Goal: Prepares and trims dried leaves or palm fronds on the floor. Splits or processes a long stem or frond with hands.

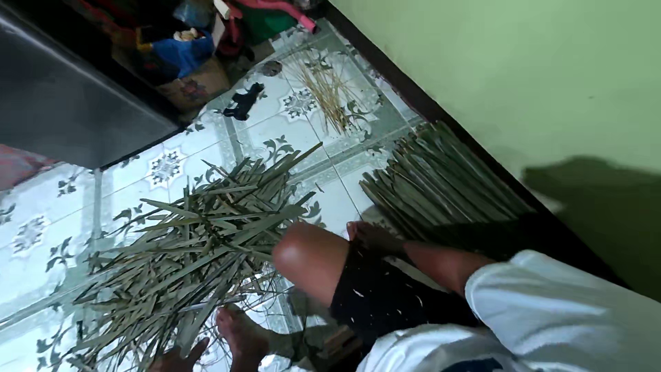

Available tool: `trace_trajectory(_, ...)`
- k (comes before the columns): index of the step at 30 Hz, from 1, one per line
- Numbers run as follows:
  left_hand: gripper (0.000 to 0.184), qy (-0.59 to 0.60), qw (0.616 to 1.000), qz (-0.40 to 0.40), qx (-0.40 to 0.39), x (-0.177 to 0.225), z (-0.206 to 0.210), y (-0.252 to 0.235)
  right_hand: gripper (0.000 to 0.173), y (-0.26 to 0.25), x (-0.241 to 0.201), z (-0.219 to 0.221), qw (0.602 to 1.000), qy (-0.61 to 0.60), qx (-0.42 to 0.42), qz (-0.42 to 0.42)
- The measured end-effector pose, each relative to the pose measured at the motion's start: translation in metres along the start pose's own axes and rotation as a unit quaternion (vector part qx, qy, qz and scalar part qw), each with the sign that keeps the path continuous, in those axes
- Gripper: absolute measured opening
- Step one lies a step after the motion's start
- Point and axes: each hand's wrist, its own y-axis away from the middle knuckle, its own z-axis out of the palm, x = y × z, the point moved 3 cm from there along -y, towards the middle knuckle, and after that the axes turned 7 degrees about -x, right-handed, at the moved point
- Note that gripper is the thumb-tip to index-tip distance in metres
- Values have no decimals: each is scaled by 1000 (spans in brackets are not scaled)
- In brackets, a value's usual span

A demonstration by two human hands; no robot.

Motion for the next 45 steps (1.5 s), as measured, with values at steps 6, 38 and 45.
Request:
trace_trajectory(6, 55, -98, 995, -1, 35, 32, -20, 1, 51, -28, -4, 29, 999, 40, 23, -18)
trace_trajectory(38, 46, -181, 971, 77, -134, 108, -37, 29, 57, 52, 152, -115, 893, -86, 187, 399)
trace_trajectory(45, 46, -101, 991, 33, -84, 66, -28, -17, 40, 55, 169, -112, 900, -64, 148, 405)
